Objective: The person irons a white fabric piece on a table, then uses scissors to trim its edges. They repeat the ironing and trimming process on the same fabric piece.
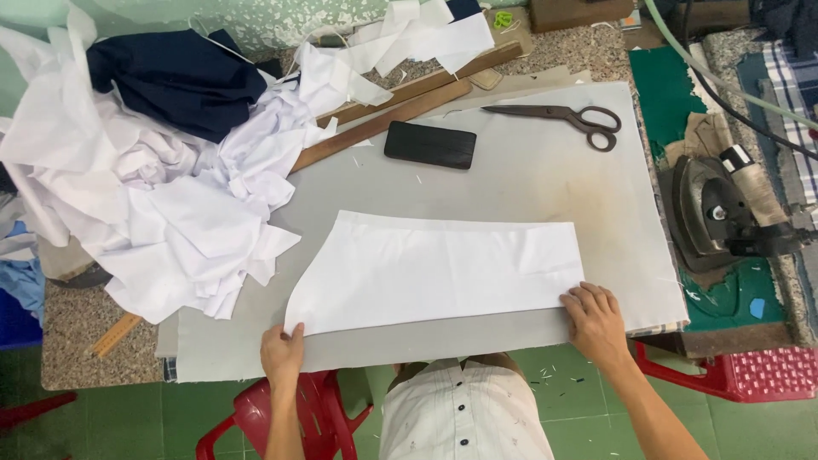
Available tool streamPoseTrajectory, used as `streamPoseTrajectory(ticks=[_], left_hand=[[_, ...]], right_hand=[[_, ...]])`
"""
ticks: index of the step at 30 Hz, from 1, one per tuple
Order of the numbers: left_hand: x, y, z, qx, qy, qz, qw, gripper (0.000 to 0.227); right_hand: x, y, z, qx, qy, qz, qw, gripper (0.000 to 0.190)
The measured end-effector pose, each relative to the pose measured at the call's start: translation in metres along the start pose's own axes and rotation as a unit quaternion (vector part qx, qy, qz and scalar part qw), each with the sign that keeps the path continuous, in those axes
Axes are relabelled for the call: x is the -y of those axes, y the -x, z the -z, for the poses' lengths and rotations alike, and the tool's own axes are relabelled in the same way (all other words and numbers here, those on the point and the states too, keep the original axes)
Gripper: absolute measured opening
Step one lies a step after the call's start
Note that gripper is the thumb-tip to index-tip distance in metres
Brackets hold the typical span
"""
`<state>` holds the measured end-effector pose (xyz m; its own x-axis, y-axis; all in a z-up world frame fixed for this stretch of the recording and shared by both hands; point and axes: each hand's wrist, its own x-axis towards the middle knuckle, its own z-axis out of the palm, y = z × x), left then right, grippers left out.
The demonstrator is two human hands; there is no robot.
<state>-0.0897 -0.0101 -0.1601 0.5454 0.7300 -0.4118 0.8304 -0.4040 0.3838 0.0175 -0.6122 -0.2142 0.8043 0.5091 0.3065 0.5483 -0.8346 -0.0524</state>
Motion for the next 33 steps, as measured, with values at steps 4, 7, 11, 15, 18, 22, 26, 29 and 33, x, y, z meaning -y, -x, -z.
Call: streamPoseTrajectory(ticks=[4, 7, 11, 15, 18, 22, 26, 29, 33], left_hand=[[-0.015, 0.009, -0.014, -0.212, -0.04, -0.283, 0.935, 0.047], [-0.066, 0.017, -0.026, -0.238, -0.046, -0.44, 0.865, 0.038], [-0.127, 0.026, -0.054, -0.075, -0.172, -0.477, 0.859, 0.056], [-0.148, 0.017, -0.08, 0.035, -0.252, -0.458, 0.852, 0.068], [-0.16, 0.022, -0.081, 0.029, -0.252, -0.462, 0.85, 0.071], [-0.165, 0.017, -0.079, 0.039, -0.249, -0.444, 0.86, 0.074], [-0.14, 0.006, -0.086, -0.108, -0.19, -0.456, 0.863, 0.052], [-0.109, -0.006, -0.104, -0.199, -0.161, -0.457, 0.851, 0.04], [-0.095, -0.004, -0.096, -0.149, -0.16, -0.471, 0.854, 0.037]], right_hand=[[0.022, -0.033, 0.031, 0.002, -0.004, -0.017, 1.0, 0.046], [0.037, -0.066, 0.022, -0.013, 0.024, 0.0, 1.0, 0.054], [0.041, -0.091, -0.016, 0.089, 0.063, -0.081, 0.991, 0.064], [0.035, -0.088, -0.027, 0.207, 0.094, -0.158, 0.961, 0.077], [0.04, -0.091, -0.012, 0.234, 0.084, -0.19, 0.95, 0.08], [0.042, -0.09, -0.012, 0.22, 0.091, -0.202, 0.95, 0.08], [0.052, -0.1, -0.022, 0.156, 0.052, -0.165, 0.972, 0.065], [0.076, -0.116, -0.052, 0.068, -0.045, -0.054, 0.995, 0.045], [0.124, -0.132, -0.077, 0.109, -0.152, 0.09, 0.978, 0.033]])
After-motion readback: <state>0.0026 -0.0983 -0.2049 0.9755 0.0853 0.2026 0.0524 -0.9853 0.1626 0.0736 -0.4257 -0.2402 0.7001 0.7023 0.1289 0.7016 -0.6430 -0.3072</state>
